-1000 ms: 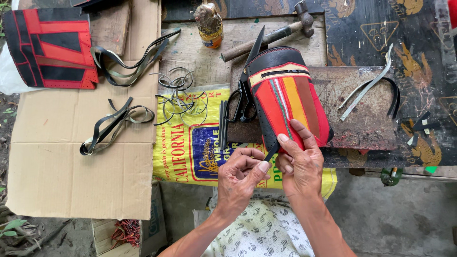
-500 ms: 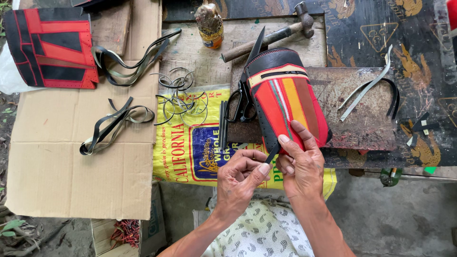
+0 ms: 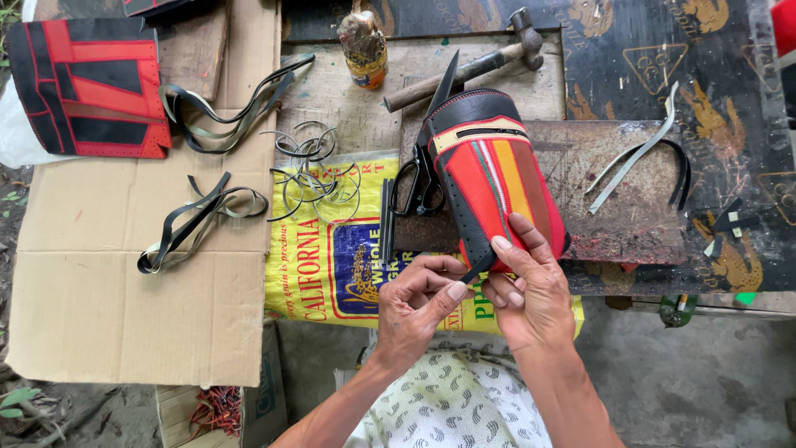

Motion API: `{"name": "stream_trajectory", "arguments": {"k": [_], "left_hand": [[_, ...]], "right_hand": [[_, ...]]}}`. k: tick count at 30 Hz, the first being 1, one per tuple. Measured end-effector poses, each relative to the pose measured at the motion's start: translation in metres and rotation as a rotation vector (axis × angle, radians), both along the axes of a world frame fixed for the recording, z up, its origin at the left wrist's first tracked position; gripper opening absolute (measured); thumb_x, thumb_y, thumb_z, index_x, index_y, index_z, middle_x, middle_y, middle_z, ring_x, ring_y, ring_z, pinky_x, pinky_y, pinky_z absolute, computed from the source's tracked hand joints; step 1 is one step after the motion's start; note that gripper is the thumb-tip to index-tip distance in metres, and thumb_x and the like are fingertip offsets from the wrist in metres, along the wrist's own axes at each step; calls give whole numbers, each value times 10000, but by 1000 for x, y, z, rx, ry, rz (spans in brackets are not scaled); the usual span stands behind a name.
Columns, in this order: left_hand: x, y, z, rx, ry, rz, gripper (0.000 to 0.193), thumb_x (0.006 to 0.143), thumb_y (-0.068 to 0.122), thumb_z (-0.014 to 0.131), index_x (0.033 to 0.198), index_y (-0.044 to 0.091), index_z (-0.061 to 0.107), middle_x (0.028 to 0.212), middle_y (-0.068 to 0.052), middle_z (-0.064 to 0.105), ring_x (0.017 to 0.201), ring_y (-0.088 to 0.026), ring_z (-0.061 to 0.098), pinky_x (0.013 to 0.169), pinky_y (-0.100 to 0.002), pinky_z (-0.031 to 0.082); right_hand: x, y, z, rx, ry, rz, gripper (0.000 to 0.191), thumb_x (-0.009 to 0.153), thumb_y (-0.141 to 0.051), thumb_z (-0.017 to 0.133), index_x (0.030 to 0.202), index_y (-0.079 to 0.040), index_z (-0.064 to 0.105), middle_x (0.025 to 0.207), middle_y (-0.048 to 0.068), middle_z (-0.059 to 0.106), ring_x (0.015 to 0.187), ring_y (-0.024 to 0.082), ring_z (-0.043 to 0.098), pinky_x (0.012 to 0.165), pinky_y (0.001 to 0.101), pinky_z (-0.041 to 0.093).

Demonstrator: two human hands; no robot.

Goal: The person trims excess material from a red and black leather shoe upper with scissors, folds and presses the edges by hand, and fits thin leather straps around the upper. They turn the upper partially inside out and work the interior seam by hand at the end.

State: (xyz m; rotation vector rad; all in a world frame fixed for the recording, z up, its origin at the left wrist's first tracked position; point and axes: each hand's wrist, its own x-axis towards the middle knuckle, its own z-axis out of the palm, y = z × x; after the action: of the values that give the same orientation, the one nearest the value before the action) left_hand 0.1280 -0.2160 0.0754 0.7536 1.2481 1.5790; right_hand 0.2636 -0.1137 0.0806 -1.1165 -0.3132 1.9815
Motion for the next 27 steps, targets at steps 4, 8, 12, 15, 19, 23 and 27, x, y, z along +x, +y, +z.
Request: {"name": "stream_trajectory", "arguments": {"k": [4,8,12,15,19,23,27], "left_hand": [[1,10,5,39,60,10,116,925,65,762,933,-51,759,1149,-121,669,955,-115,612,795,-260,501],[1,22,12,92,120,-8,116,927,71,759,925,-45,749,1146,-111,673,982,-107,635,831,-255,523],[0,27,17,73,-2,-67,155,932,98,750,913,-54,727,1188,-101,633,981,-103,633,835,-264,541],[2,26,18,85,-82,-112,186,957,112,738,927,-71,714,1224,-103,598,1036,-104,627,910,-265,546],[2,24,17,32,-58,-131,200,950,120,737,908,-72,702,1218,-98,590,1010,-99,613,860,-256,537],[0,27,15,101,-37,-123,188,958,108,741,930,-76,717,1203,-106,611,1053,-97,621,920,-250,543],[0,34,15,118,-48,-130,165,942,95,757,923,-64,719,1186,-96,622,996,-90,614,846,-236,534]], "right_hand": [[5,2,13,67,49,31,455,902,-76,696,1333,-143,563,940,92,711,402,50,389,389,236,327],[3,3,22,166,7,41,505,905,-105,702,1376,-154,530,832,46,643,393,55,383,367,240,326],[0,9,20,126,-19,-8,533,860,-45,720,1353,-146,544,824,24,640,386,37,360,359,224,295],[1,11,15,105,-12,-38,541,839,-14,720,1335,-153,551,841,22,654,389,34,365,363,207,277],[6,12,9,72,-16,-38,504,835,-10,715,1295,-164,578,828,11,649,379,30,357,366,208,273],[11,15,10,59,83,-14,445,866,-21,723,1269,-165,598,798,-4,615,388,32,365,392,221,299],[13,20,20,8,79,-21,415,866,-47,723,1245,-171,605,823,-14,639,385,26,357,407,222,303]]}}
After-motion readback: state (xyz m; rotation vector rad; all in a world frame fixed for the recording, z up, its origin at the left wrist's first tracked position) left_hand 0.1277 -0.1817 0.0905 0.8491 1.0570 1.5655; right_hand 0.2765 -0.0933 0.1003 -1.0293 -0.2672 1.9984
